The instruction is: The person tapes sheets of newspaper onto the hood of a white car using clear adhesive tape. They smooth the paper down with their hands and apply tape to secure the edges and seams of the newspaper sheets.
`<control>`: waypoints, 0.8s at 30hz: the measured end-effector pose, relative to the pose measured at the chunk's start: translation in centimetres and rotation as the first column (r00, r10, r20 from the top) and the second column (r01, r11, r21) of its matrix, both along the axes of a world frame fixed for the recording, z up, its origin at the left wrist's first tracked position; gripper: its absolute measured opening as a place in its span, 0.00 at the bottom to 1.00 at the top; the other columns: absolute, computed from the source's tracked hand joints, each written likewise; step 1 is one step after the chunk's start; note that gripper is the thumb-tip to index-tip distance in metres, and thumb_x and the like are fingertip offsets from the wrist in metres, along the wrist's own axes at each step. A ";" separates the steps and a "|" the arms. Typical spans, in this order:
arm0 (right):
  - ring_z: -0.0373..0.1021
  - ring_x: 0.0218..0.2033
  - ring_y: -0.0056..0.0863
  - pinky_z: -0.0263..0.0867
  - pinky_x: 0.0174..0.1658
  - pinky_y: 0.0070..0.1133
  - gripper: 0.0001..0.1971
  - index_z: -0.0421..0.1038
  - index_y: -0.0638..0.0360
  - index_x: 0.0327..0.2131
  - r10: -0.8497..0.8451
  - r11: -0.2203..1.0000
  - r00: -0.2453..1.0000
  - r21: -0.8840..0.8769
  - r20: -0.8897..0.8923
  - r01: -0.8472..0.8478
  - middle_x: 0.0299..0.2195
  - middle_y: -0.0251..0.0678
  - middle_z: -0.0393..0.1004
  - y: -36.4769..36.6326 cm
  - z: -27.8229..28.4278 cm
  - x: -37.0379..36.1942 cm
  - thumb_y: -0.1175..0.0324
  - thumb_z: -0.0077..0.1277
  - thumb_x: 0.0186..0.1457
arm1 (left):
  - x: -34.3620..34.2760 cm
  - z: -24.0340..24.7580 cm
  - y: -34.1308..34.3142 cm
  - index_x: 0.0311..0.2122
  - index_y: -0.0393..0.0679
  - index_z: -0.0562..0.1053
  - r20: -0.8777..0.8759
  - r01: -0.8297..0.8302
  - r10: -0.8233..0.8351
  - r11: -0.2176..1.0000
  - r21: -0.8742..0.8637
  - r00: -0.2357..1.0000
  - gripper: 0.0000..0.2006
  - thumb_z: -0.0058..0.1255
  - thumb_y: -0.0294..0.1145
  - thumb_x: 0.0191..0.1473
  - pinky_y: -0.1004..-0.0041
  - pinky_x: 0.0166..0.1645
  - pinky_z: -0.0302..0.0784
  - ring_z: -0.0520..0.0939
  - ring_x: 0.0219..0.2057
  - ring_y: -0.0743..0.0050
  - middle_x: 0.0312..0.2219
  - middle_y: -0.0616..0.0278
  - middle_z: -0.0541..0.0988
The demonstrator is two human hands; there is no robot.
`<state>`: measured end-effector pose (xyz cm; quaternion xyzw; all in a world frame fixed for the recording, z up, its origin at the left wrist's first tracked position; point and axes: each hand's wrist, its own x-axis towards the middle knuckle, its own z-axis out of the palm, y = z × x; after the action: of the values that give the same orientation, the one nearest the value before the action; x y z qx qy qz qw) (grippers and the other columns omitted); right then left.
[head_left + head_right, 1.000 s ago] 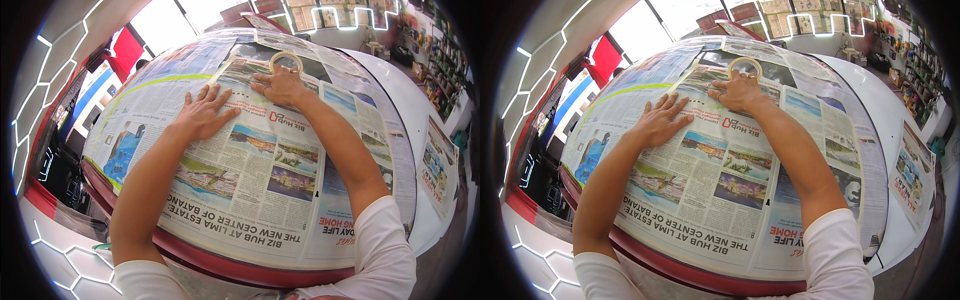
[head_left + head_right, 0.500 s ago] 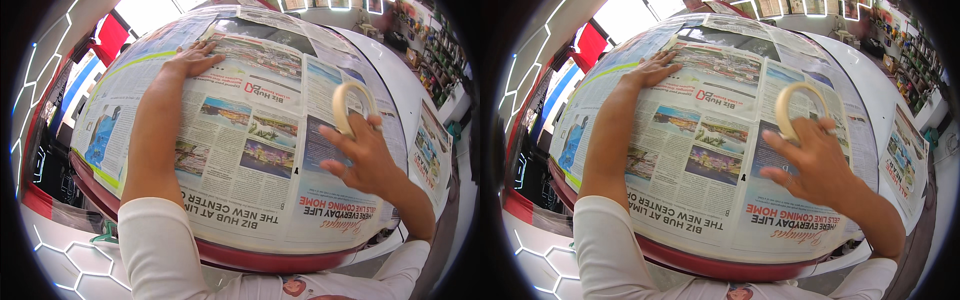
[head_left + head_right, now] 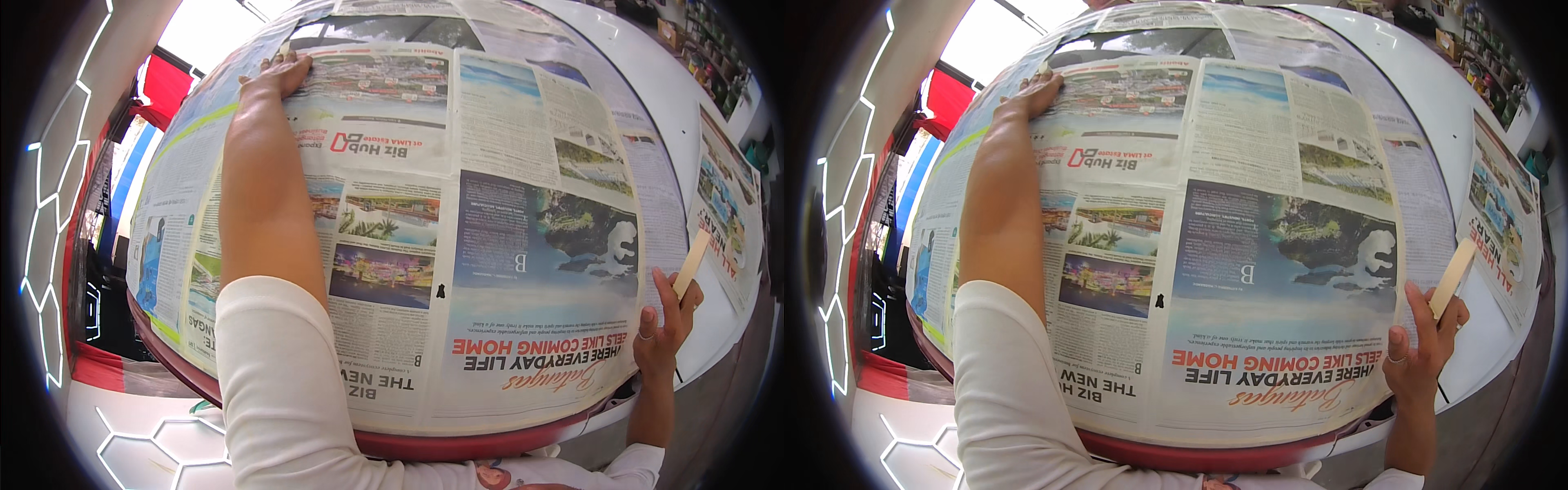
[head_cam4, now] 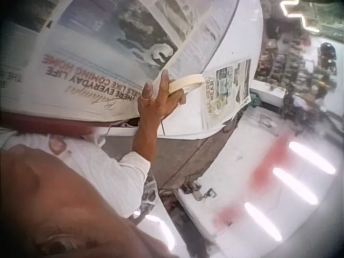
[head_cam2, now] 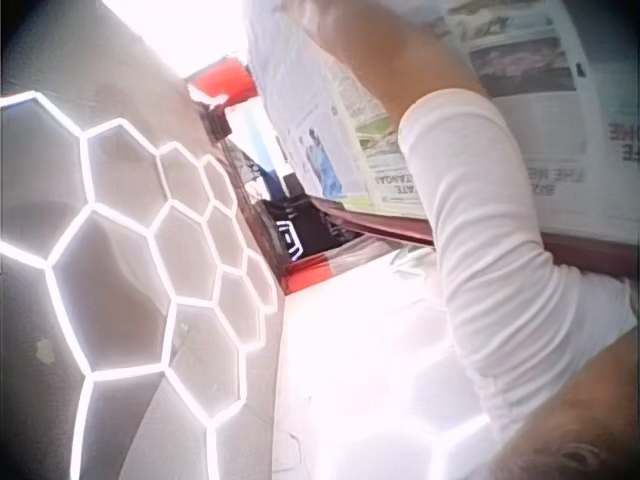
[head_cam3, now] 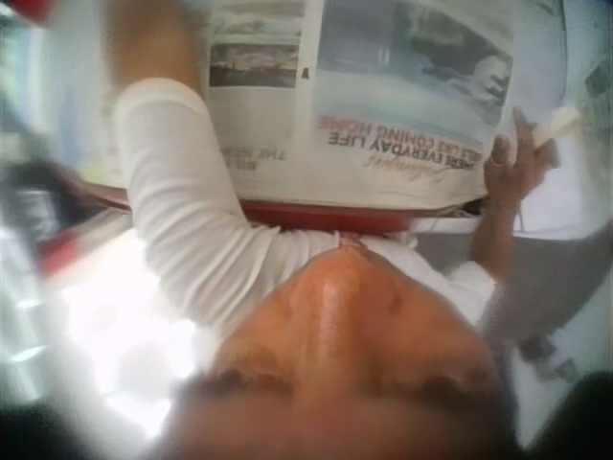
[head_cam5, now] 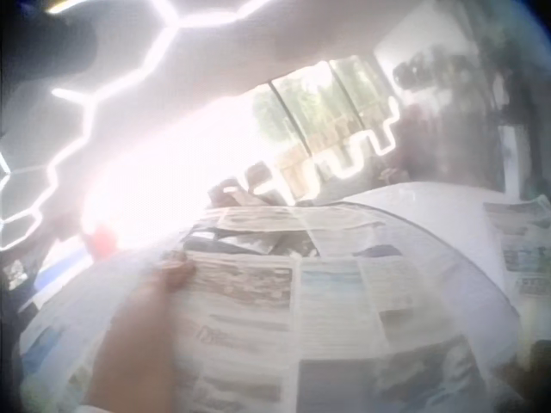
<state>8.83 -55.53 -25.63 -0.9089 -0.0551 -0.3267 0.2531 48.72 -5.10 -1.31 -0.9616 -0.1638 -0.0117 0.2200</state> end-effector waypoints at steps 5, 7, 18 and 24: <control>0.62 0.37 0.37 0.49 0.48 0.36 0.35 0.75 0.64 0.53 0.135 0.983 0.990 -0.123 -0.031 -0.138 0.34 0.41 0.67 1.0 0.7 0.2 0.38 0.37 0.68 | 0.2 0.2 -1.5 0.74 0.67 0.44 -0.021 -0.022 0.022 1.000 -0.005 1.000 0.39 0.22 0.68 0.60 0.33 0.73 0.31 0.39 0.75 0.63 0.75 0.78 0.41; 0.62 0.36 0.37 0.48 0.48 0.37 0.35 0.75 0.62 0.53 0.205 0.972 0.978 -0.112 -0.039 -0.208 0.33 0.41 0.67 1.1 0.9 0.0 0.38 0.37 0.68 | 0.3 0.6 -2.1 0.74 0.66 0.44 -0.001 -0.050 0.050 0.999 -0.021 0.999 0.40 0.22 0.69 0.60 0.33 0.73 0.31 0.38 0.75 0.62 0.75 0.78 0.41; 0.60 0.37 0.37 0.45 0.46 0.39 0.21 0.77 0.56 0.51 0.548 0.834 0.790 0.118 -0.275 -0.538 0.32 0.40 0.67 1.1 -0.3 -1.0 0.55 0.54 0.60 | 1.9 -1.1 -1.5 0.74 0.62 0.49 0.094 -0.018 0.027 0.996 -0.090 0.995 0.38 0.29 0.62 0.61 0.38 0.74 0.32 0.42 0.75 0.70 0.74 0.72 0.46; 0.62 0.37 0.39 0.47 0.46 0.40 0.21 0.76 0.59 0.49 0.614 0.789 0.742 0.235 -0.268 -0.568 0.34 0.44 0.68 1.0 -0.1 -0.5 0.64 0.59 0.51 | 1.8 0.1 -4.7 0.74 0.69 0.46 0.084 -0.111 0.117 0.992 -0.067 0.990 0.38 0.30 0.63 0.61 0.28 0.70 0.27 0.38 0.75 0.58 0.75 0.71 0.42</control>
<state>8.29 -54.55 -25.73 -0.8657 -0.2748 -0.0754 0.4115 50.55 -9.77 -1.25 -0.9555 -0.2282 -0.0365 0.1830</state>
